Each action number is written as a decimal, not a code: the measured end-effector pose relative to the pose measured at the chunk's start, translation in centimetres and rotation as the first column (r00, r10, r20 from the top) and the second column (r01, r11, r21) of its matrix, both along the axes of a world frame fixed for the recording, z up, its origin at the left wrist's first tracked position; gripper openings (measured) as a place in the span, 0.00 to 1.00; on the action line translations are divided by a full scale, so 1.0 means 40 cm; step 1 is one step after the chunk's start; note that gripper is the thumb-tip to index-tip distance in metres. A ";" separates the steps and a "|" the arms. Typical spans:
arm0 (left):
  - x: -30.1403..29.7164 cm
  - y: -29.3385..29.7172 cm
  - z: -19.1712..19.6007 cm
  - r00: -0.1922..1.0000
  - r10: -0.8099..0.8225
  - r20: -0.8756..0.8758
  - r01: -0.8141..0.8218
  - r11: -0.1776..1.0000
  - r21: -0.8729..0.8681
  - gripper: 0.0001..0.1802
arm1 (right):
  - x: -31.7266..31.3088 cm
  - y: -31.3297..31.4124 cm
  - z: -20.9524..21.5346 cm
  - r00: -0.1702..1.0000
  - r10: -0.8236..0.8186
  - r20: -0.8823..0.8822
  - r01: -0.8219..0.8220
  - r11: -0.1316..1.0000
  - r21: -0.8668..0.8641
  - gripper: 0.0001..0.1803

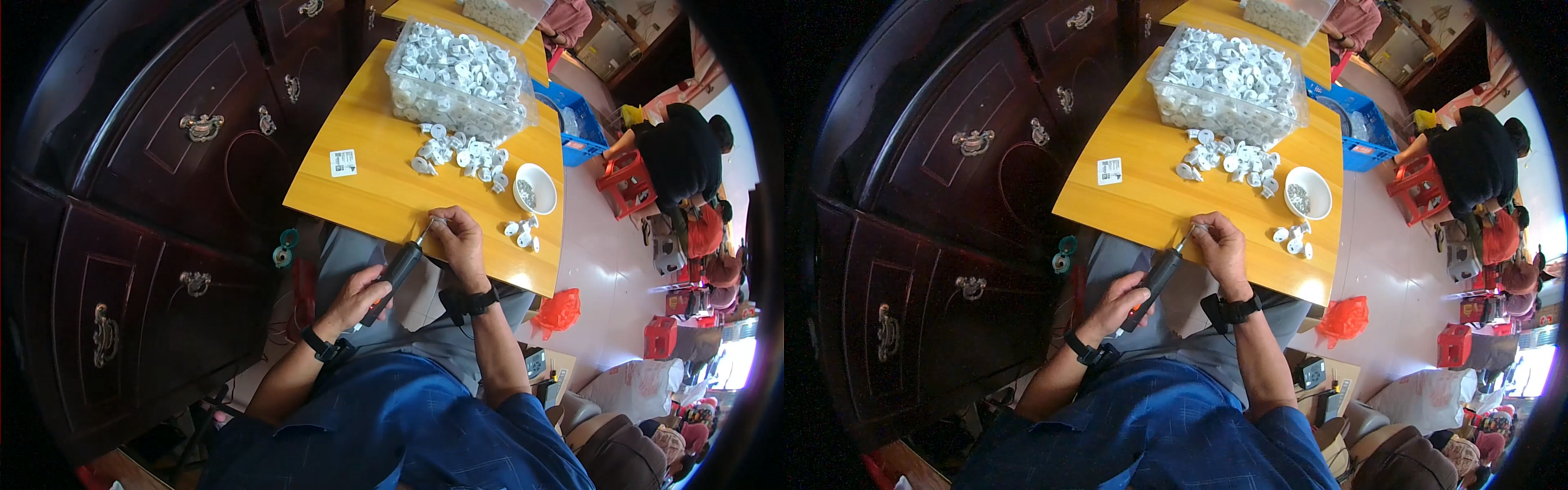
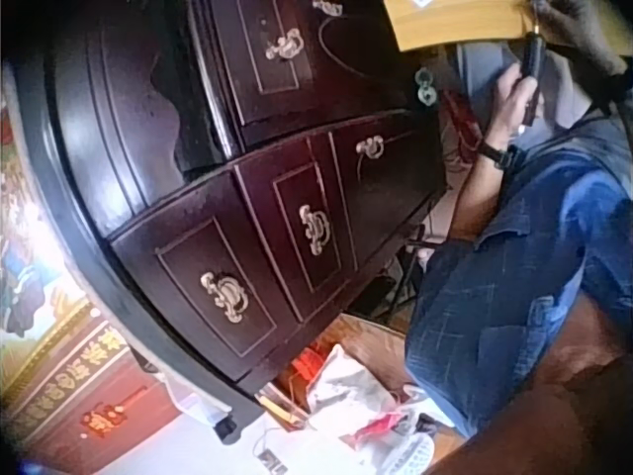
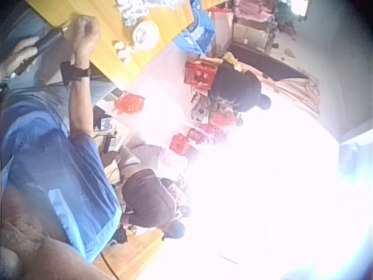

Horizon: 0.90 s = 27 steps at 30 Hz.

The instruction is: Using a handheld tool to assemble small white plastic components at a table in a workshop setting.

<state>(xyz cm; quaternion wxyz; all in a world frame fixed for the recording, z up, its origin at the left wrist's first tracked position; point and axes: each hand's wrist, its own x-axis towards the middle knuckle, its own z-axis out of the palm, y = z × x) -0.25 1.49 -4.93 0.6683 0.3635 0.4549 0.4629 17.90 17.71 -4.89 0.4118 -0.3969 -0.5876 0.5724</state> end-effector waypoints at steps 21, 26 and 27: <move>0.006 0.006 0.000 0.999 0.007 0.054 -0.007 1.000 -0.007 0.15 | -0.001 -0.003 -0.003 1.000 -0.019 0.014 0.019 1.000 -0.001 0.05; 0.005 0.003 0.002 0.994 0.011 0.106 -0.008 1.000 -0.029 0.15 | -0.005 -0.004 -0.011 0.997 -0.059 0.048 0.057 0.997 0.045 0.04; 0.005 0.002 0.005 0.989 0.010 0.148 -0.004 0.999 -0.043 0.16 | -0.005 -0.004 -0.013 0.997 -0.059 0.048 0.056 0.997 0.044 0.04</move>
